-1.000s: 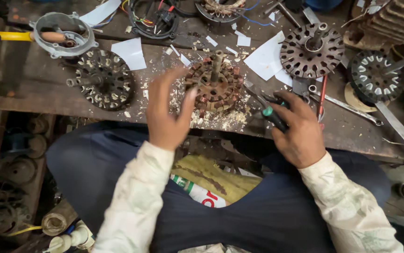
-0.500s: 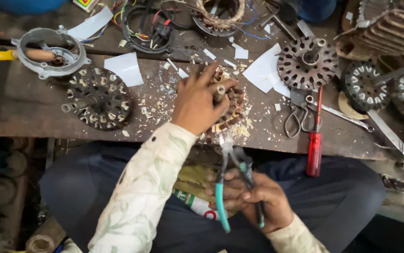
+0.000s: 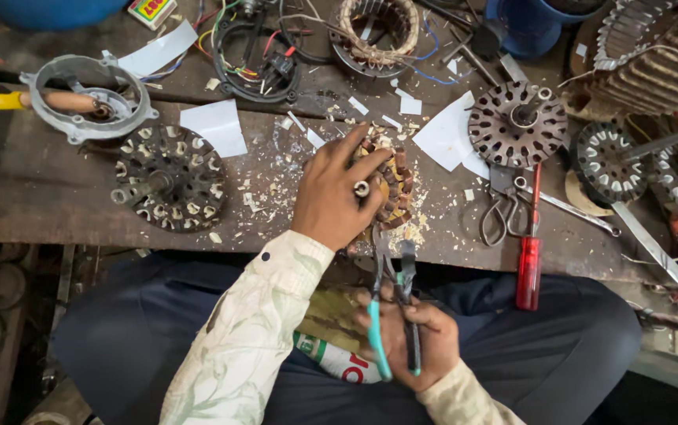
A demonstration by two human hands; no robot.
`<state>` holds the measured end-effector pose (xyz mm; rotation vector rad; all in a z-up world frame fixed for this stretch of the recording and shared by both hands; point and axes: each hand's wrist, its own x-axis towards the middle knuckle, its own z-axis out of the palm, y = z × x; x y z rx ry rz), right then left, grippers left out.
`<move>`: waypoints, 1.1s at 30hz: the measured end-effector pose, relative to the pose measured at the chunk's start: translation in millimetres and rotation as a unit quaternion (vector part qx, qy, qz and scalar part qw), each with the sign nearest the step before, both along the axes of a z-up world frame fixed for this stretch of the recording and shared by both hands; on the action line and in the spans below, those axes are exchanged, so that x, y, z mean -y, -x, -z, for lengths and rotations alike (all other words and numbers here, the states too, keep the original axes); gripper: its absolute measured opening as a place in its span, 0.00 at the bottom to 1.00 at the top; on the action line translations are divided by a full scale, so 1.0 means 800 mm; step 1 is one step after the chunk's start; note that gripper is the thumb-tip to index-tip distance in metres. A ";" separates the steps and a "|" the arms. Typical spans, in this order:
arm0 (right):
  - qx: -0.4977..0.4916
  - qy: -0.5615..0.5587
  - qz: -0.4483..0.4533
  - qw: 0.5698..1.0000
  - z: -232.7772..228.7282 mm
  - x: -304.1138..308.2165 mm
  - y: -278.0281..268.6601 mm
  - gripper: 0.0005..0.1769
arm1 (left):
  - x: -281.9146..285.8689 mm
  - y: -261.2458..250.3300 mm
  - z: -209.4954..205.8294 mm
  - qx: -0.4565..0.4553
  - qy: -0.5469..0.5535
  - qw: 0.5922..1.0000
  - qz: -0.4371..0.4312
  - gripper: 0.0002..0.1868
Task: The person is sitting on the floor in a workshop, using pliers to remove copper windings from a motor armature. They systematically pull out the copper wires from the slots of the metal component, creating a pile of debris on the workbench.
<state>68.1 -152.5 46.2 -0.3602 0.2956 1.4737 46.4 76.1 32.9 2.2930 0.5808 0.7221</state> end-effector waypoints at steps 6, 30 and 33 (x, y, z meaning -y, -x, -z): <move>0.057 0.023 -0.111 0.992 0.008 0.018 -0.019 0.11 | -0.004 -0.004 0.007 -0.015 0.011 1.000 0.000 0.22; 0.586 0.202 -0.236 0.749 0.016 0.020 -0.039 0.14 | -0.017 -0.004 0.006 0.025 0.060 0.997 0.037 0.21; 0.444 0.188 -0.153 0.863 0.003 0.033 -0.029 0.15 | -0.010 -0.004 0.013 0.012 0.021 0.999 0.037 0.24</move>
